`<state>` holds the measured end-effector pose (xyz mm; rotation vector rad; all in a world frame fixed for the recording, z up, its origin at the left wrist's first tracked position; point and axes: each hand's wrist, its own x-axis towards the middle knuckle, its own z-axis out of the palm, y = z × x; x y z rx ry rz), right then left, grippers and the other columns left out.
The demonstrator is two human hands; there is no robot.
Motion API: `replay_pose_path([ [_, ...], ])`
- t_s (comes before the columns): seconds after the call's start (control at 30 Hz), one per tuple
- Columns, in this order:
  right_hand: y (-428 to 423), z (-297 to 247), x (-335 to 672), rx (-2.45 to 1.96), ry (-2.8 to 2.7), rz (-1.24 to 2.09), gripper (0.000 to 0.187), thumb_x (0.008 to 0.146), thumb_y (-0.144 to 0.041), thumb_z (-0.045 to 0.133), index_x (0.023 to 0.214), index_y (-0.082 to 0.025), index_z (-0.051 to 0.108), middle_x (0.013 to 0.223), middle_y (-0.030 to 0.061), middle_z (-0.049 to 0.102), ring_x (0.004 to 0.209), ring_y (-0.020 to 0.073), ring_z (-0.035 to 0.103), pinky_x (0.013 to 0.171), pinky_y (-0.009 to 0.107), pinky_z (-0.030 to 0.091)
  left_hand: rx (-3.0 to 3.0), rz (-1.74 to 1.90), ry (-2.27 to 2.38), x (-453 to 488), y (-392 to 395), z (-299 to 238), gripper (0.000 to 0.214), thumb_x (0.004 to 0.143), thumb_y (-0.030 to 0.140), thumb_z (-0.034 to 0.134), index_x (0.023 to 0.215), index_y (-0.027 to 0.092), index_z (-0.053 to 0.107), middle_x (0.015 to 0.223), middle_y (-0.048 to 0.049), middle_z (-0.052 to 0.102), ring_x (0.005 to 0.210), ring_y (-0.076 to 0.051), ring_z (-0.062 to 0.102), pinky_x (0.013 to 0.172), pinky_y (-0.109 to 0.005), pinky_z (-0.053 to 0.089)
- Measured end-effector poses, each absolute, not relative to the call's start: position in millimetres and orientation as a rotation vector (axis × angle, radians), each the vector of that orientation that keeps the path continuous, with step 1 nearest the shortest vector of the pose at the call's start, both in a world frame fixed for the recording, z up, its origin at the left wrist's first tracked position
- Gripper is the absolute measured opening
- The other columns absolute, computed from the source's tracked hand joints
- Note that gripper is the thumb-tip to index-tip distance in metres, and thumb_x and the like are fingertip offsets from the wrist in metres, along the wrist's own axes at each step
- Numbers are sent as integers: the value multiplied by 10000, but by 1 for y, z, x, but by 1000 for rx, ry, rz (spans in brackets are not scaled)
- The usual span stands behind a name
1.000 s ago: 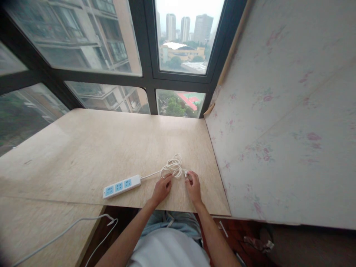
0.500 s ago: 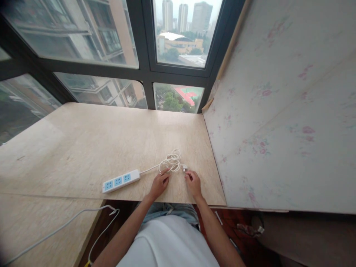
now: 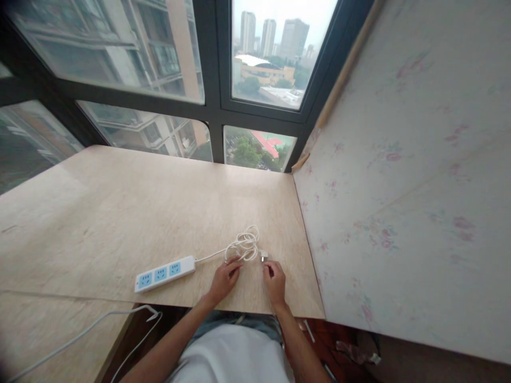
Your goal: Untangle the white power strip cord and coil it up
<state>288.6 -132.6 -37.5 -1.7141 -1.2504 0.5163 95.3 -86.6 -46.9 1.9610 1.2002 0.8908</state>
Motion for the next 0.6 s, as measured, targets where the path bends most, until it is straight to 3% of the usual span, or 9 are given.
replay_pose_path([
  [0.13,-131,-31,289,-1731,-1189,634,209,813,-335,538,842,-183,680,886,78,683,838,219,623,776,337,494,1966,908,1197,95,-86,-46,270,833,92,519,987,220,698,1218,-66,655,1099,-185,618,959,-350,495],
  [0.23,-128,-24,286,-1758,-1080,814,329,817,-442,530,912,-169,688,780,56,676,645,196,609,590,299,492,1961,925,1205,94,-87,-46,270,839,94,512,989,221,697,1217,-64,656,1095,-182,622,953,-346,501],
  [0.33,-122,-15,279,-1772,-1051,935,436,832,-544,491,915,-164,688,637,11,620,450,149,508,440,263,411,1958,931,1200,94,-87,-46,268,847,105,507,995,224,697,1221,-65,653,1098,-184,623,956,-347,502],
  [0.43,-110,-6,270,-1804,-1140,925,461,858,-570,451,860,-175,688,582,2,605,415,139,490,420,250,382,1955,927,1187,94,-87,-45,268,855,117,501,1001,228,697,1225,-67,651,1103,-190,621,959,-353,502],
  [0.6,-88,-1,263,-2053,-1410,559,346,839,-529,529,785,-219,675,629,46,675,571,192,621,513,263,387,1947,921,1179,93,-87,-43,278,838,106,505,991,236,698,1232,-65,648,1076,-196,633,940,-360,514],
])
